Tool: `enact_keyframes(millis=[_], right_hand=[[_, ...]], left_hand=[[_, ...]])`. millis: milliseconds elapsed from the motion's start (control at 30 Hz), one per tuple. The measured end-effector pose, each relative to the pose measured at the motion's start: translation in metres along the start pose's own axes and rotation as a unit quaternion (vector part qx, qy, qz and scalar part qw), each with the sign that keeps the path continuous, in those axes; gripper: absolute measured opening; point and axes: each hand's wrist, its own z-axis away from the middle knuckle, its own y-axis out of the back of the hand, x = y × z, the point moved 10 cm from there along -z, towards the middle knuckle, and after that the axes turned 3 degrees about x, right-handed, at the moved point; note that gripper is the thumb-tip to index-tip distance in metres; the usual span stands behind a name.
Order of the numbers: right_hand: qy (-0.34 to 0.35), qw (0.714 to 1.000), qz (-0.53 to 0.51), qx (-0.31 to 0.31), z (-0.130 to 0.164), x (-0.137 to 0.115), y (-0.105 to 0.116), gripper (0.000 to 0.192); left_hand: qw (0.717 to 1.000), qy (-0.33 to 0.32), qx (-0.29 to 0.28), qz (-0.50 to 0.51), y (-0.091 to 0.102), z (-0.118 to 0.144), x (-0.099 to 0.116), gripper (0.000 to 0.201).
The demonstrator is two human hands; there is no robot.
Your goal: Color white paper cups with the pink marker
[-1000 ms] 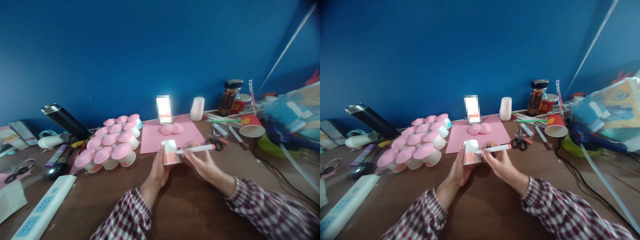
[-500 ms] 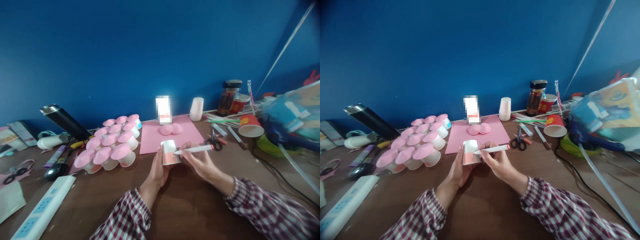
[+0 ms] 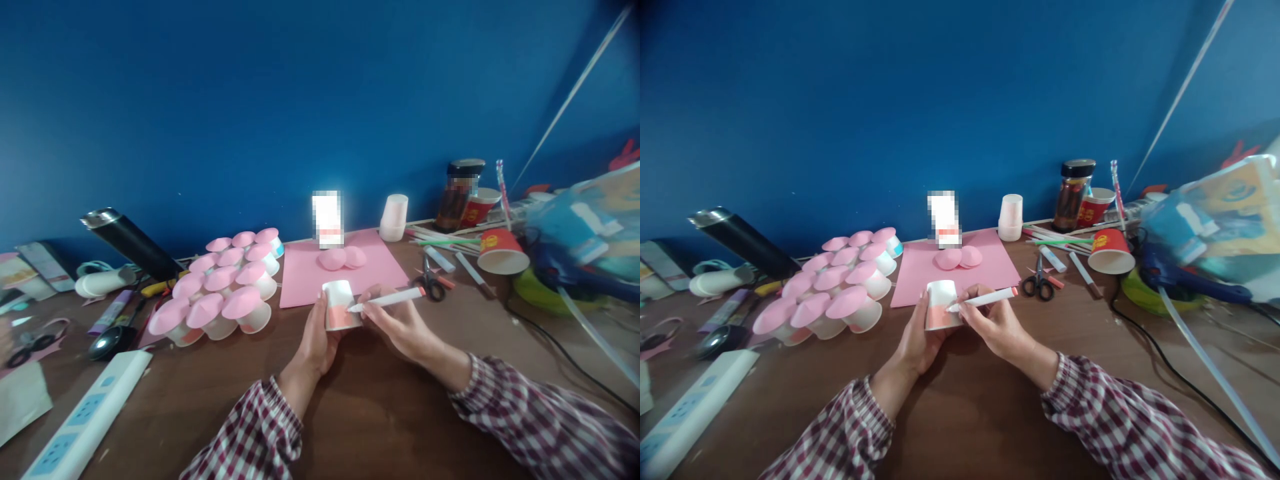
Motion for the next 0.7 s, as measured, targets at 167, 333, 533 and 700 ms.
enact_keyframes(millis=[167,333,533,700], right_hand=[[0.005,1.0,-0.007,0.016,0.0007,-0.0012,0.0017,0.025],[0.009,1.0,-0.009,0.026,0.0008,0.005,0.0041,0.024],[0.009,0.999,-0.017,0.025,0.0014,0.0019,0.0025,0.021],[0.006,0.999,-0.009,0.041,0.0011,0.0016,0.0059,0.023]], left_hand=[[1.0,-0.003,-0.011,-0.006,-0.0025,0.001,0.0007,0.051],[1.0,-0.009,-0.014,-0.005,-0.0036,0.001,0.0009,0.048],[1.0,-0.011,-0.006,-0.012,-0.0009,0.0009,0.0001,0.05],[1.0,-0.009,0.0,-0.012,-0.0001,0.0018,0.0006,0.05]])
